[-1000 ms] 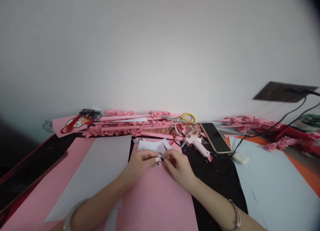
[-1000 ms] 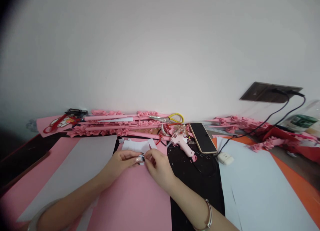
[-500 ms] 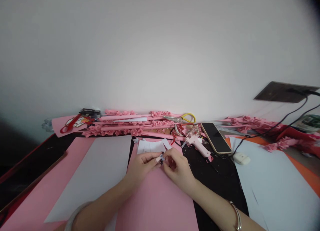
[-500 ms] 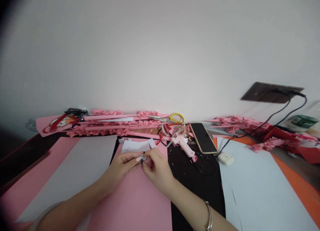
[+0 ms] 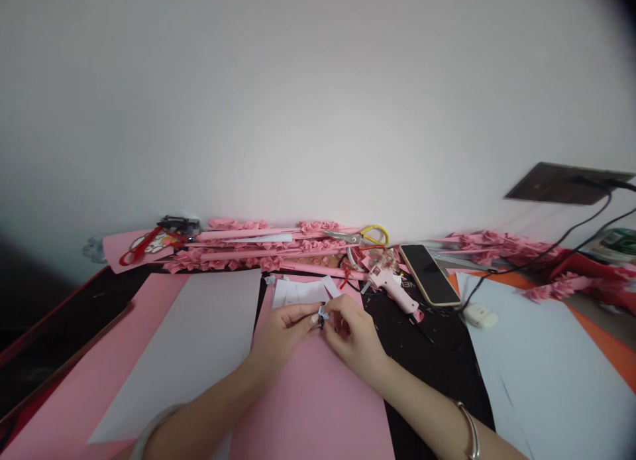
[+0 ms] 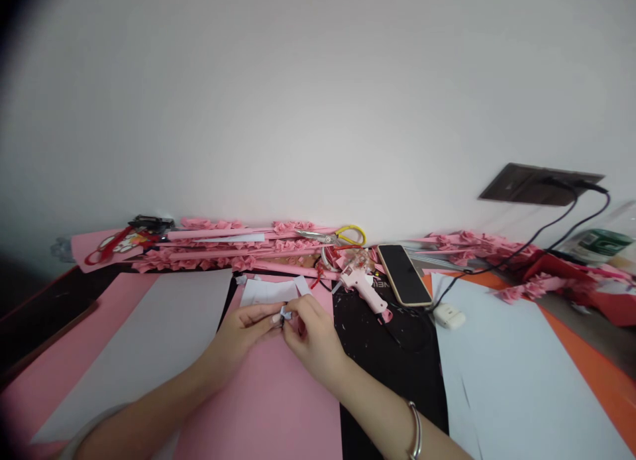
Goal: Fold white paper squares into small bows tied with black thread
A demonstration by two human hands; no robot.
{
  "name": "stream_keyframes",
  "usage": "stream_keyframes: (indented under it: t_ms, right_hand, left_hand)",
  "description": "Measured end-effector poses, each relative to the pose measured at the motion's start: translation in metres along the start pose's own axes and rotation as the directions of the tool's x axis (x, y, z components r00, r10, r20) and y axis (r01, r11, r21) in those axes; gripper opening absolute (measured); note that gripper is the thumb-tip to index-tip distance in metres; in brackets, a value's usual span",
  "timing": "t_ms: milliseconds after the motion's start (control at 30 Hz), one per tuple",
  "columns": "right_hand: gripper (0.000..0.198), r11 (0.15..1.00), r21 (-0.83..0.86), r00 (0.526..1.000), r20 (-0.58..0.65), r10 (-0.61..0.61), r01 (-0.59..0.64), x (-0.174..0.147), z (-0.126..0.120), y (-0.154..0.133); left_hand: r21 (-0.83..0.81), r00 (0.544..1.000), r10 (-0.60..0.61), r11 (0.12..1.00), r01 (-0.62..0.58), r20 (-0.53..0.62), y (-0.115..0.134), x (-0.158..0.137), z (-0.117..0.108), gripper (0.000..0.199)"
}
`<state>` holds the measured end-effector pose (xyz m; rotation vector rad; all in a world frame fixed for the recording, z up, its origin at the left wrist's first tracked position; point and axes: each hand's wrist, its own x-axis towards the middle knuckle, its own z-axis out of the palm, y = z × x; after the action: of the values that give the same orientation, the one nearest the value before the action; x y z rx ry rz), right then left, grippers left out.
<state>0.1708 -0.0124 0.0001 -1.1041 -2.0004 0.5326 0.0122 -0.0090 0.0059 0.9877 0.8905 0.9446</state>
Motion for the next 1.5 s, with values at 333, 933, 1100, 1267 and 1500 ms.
stream_keyframes:
  t_ms: [333, 933, 1100, 1267, 1500]
  right_hand:
    - [0.018, 0.996, -0.025, 0.997, -0.007, -0.080, 0.080, 0.000, 0.000, 0.000]
    - [0.023, 0.992, -0.056, 0.993, 0.038, -0.115, 0.117, -0.001, -0.001, 0.000]
    - [0.018, 0.996, -0.019, 0.996, -0.011, -0.086, 0.086, 0.000, -0.004, 0.000]
    - [0.022, 0.997, 0.002, 0.996, -0.042, -0.077, 0.078, 0.002, -0.007, -0.001]
    - [0.018, 0.999, -0.019, 0.997, -0.063, -0.034, 0.033, 0.002, -0.006, -0.001]
  left_hand:
    - [0.248, 0.988, 0.152, 0.957, -0.150, 0.012, -0.002, -0.003, -0.001, 0.026]
    - [0.283, 0.987, 0.158, 0.945, -0.163, 0.038, 0.000, 0.000, -0.003, 0.009]
    - [0.236, 0.990, 0.129, 0.962, -0.140, 0.062, 0.003, 0.001, -0.003, 0.014]
    - [0.111, 0.994, 0.089, 0.989, -0.095, 0.058, -0.004, 0.004, -0.007, 0.025]
    - [0.036, 0.999, 0.044, 0.998, -0.044, 0.005, -0.007, 0.005, -0.007, 0.024]
